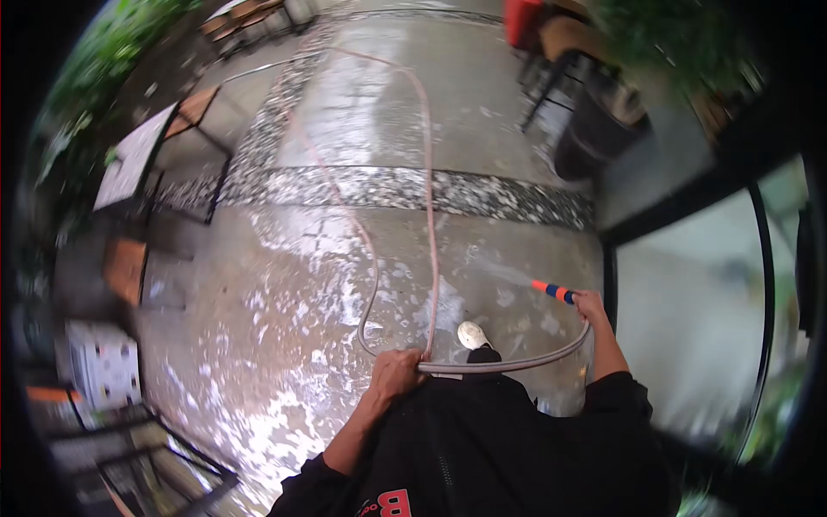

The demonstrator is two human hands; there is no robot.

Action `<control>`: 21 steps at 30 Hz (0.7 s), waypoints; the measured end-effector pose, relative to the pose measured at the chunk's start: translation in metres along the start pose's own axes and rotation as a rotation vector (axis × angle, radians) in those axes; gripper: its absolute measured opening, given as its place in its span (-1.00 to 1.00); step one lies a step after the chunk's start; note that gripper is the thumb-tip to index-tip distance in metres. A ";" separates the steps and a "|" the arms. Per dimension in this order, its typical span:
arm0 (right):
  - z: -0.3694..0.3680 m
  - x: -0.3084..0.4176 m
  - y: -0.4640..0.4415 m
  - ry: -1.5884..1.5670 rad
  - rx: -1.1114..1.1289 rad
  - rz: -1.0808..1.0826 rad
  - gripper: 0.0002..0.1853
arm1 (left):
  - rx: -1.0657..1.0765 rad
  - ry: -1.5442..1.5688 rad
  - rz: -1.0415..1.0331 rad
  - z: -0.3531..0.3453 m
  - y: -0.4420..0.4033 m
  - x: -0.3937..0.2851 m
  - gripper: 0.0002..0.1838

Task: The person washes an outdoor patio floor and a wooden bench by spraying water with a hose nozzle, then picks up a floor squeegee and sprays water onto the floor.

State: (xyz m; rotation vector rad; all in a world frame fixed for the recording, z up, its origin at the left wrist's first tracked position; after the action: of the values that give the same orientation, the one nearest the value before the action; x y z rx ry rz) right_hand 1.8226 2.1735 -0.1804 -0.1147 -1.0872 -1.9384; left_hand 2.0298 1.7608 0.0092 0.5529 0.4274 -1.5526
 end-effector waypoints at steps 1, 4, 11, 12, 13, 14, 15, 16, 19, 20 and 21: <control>-0.015 0.026 -0.004 0.038 0.033 0.050 -0.69 | -0.046 -0.004 0.054 0.001 0.008 0.007 -0.74; -0.051 0.072 -0.025 0.012 0.177 0.017 -0.66 | -0.226 -0.038 0.265 -0.003 0.030 0.028 -0.71; -0.152 0.144 -0.064 0.170 0.414 0.052 -0.69 | -0.628 -0.110 0.587 -0.019 0.066 -0.007 -0.74; -0.158 0.146 -0.060 0.244 0.436 0.073 -0.70 | -0.687 -0.094 0.630 -0.026 0.074 -0.016 -0.75; -0.162 0.148 -0.060 0.289 0.455 0.092 -0.70 | -0.748 -0.073 0.674 -0.033 0.080 -0.026 -0.76; -0.168 0.149 -0.058 0.295 0.525 0.075 -0.69 | -0.750 -0.102 0.747 -0.039 0.084 -0.037 -0.76; -0.176 0.155 -0.054 0.295 0.600 0.063 -0.68 | -0.781 -0.106 0.791 -0.047 0.088 -0.050 -0.76; -0.183 0.162 -0.052 0.322 0.627 0.096 -0.68 | -0.777 -0.152 0.834 -0.052 0.092 -0.059 -0.77; -0.192 0.167 -0.050 0.362 0.685 0.104 -0.70 | -0.790 -0.208 0.922 -0.075 0.098 -0.074 -0.79; -0.192 0.171 -0.053 0.342 0.653 0.128 -0.74 | -0.797 -0.160 0.958 -0.089 0.100 -0.076 -0.79; -0.192 0.174 -0.059 0.324 0.622 0.152 -0.78 | -0.805 -0.110 0.997 -0.100 0.102 -0.079 -0.79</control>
State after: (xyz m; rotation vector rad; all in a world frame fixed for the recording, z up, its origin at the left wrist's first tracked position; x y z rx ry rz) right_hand 1.7345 1.9338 -0.2559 0.4319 -1.3564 -1.3522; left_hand 2.1409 1.8770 -0.0196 0.0019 0.5317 -0.3748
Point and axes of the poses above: each hand's wrist, its own y-axis away from the middle knuckle, its own z-axis out of the back of the hand, x = y × z, the point moved 8 cm from there along -y, towards the middle knuckle, and after that the axes turned 6 degrees about -z, right-handed, at the moved point
